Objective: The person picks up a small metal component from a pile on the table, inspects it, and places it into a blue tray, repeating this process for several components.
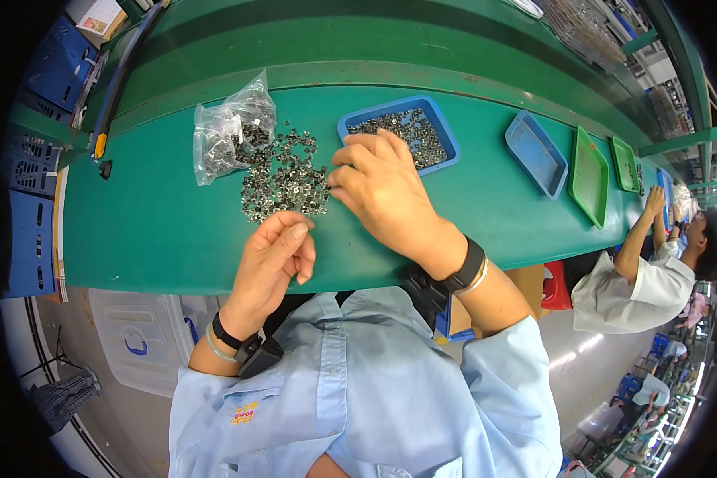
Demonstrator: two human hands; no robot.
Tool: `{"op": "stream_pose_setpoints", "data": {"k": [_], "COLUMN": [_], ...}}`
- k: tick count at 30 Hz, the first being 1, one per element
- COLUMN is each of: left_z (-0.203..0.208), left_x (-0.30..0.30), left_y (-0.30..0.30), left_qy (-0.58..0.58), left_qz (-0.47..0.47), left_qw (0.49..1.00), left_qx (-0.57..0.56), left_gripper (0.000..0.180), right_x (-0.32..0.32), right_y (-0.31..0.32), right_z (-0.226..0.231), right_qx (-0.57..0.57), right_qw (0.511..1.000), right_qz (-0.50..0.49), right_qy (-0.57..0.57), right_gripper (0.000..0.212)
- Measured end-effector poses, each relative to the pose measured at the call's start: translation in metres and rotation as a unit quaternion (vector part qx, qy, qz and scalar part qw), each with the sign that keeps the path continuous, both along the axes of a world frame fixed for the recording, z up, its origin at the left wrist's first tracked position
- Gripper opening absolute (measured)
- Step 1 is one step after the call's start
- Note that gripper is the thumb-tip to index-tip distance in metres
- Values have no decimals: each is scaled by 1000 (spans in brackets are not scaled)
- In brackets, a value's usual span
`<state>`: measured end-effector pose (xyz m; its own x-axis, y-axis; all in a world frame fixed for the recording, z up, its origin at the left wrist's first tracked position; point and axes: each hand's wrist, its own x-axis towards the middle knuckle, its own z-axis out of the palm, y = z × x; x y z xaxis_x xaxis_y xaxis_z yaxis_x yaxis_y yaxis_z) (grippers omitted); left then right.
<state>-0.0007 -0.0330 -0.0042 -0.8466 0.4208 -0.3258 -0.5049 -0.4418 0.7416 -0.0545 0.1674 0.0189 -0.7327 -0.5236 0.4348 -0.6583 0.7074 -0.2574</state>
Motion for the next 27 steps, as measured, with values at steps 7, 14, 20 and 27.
{"op": "stream_pose_setpoints", "data": {"k": [7, 14, 20, 27], "left_z": [8, 8, 5, 6], "left_x": [-5, -4, -6, -4], "left_y": [23, 25, 17, 18], "left_qy": [48, 47, 83, 80], "left_qz": [-5, -39, -89, -81], "left_qw": [998, 998, 993, 993], "left_qx": [-39, -10, 10, -15], "left_gripper": [19, 19, 21, 21], "right_x": [37, 48, 55, 57], "right_y": [-1, 10, 11, 8], "right_z": [18, 9, 6, 5], "right_qx": [-47, -130, -212, -209], "right_qw": [998, 991, 975, 977], "right_qz": [-19, -12, 9, 1], "right_qy": [23, 8, -62, -51], "right_gripper": [22, 24, 24, 23]}}
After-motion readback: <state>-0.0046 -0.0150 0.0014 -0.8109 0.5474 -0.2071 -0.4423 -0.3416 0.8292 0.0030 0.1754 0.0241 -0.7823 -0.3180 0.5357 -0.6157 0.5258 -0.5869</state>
